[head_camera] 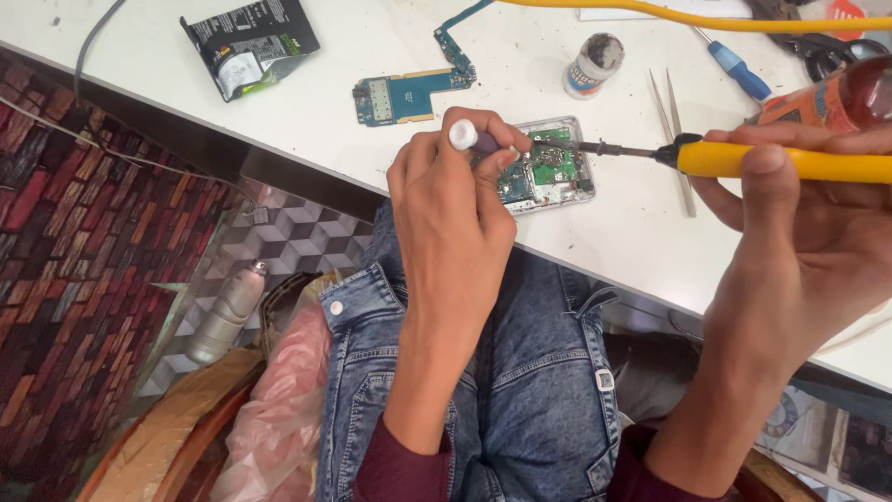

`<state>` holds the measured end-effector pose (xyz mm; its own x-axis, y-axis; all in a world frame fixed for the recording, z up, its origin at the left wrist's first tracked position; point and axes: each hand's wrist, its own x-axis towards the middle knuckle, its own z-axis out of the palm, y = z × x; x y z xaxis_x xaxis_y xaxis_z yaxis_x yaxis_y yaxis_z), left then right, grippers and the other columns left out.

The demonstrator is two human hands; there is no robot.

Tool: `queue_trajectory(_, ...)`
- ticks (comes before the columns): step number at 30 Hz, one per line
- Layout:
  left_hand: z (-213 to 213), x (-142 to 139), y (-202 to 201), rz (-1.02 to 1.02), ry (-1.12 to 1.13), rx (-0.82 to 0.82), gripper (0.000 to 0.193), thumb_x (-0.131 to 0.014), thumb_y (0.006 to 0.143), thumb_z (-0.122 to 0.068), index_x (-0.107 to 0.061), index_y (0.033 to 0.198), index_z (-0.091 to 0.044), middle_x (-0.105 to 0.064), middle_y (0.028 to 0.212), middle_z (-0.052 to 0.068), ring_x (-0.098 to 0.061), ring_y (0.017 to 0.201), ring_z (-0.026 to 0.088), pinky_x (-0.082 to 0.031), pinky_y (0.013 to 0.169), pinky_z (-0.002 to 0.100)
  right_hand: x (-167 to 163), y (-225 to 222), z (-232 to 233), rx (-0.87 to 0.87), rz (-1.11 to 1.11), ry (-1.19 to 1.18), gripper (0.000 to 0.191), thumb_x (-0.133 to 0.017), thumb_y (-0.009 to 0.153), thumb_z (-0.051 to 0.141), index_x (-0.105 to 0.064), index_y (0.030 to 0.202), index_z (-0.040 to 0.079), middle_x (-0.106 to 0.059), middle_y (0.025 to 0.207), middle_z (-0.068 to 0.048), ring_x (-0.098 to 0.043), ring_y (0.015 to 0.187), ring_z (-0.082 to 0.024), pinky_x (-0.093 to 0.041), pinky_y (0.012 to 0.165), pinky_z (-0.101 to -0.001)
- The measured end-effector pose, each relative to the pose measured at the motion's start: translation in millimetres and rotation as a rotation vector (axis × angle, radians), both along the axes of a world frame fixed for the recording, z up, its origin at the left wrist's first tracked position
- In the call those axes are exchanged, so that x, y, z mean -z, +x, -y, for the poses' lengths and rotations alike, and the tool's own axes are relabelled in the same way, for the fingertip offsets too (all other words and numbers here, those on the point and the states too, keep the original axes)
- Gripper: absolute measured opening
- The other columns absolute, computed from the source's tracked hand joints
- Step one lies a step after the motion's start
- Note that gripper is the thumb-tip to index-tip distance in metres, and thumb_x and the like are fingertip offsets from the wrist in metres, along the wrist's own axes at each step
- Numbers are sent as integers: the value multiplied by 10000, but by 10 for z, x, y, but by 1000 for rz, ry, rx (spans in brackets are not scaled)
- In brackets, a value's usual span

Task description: The person uses a soldering iron in the right hand and a flux pen in the left hand to apply flux and solder components on a small circuit board. The person repeatedly applies flux and then uses the soldering iron to heat and join solder on various points of the board.

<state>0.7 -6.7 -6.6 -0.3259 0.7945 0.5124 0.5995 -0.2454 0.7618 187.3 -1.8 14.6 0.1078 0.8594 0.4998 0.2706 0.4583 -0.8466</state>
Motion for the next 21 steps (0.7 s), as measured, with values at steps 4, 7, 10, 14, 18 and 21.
queue_trajectory(4,-2,0,5,1,-1,-3,138,-587,948,91,-609,1013,-28,-699,1056,7,-603,1021,249,-406,1048,415,-24,8,10,-11,17,1,183,-589,1227,-12,-438,1319,34,-686,1216,-156,-739,1169,-263,-672,974,-376)
queue_trajectory(7,-3,3,-4,13,8,-1,155,-584,947,93,-608,1034,-32,-703,1057,-6,-616,1017,239,-408,1056,412,-22,0,9,30,38,25,157,-600,1234,-2,-464,1311,12,-705,1230,-162,-739,1155,-255,-667,962,-384)
queue_trajectory(10,0,11,-1,19,14,-5,170,-584,942,100,-603,1044,-35,-705,1060,-2,-616,1016,244,-409,1045,412,-8,12,5,88,57,55,86,-578,1236,4,-545,1309,-27,-699,1233,-165,-739,1170,-247,-664,999,-392)
queue_trajectory(14,-1,21,-9,33,18,-3,174,-589,960,101,-603,1052,-46,-707,1037,-6,-622,998,237,-414,1038,412,23,64,-5,62,7,40,62,-560,1244,-5,-577,1281,-52,-678,1222,-162,-722,1179,-241,-667,1059,-396)
queue_trajectory(18,-6,29,-14,41,35,3,193,-587,949,105,-586,1074,-41,-713,1050,-8,-621,997,242,-415,1030,410,82,99,0,40,76,61,137,-533,1223,-19,-488,1351,-11,-667,1241,-151,-713,1212,-237,-654,1042,-376)
queue_trajectory(21,-3,38,-17,37,11,-2,191,-596,951,99,-596,1067,-53,-708,1035,-3,-619,989,241,-416,1023,411,93,134,10,-12,150,93,195,-497,1188,-24,-447,1371,20,-655,1269,-148,-710,1250,-243,-619,1060,-367)
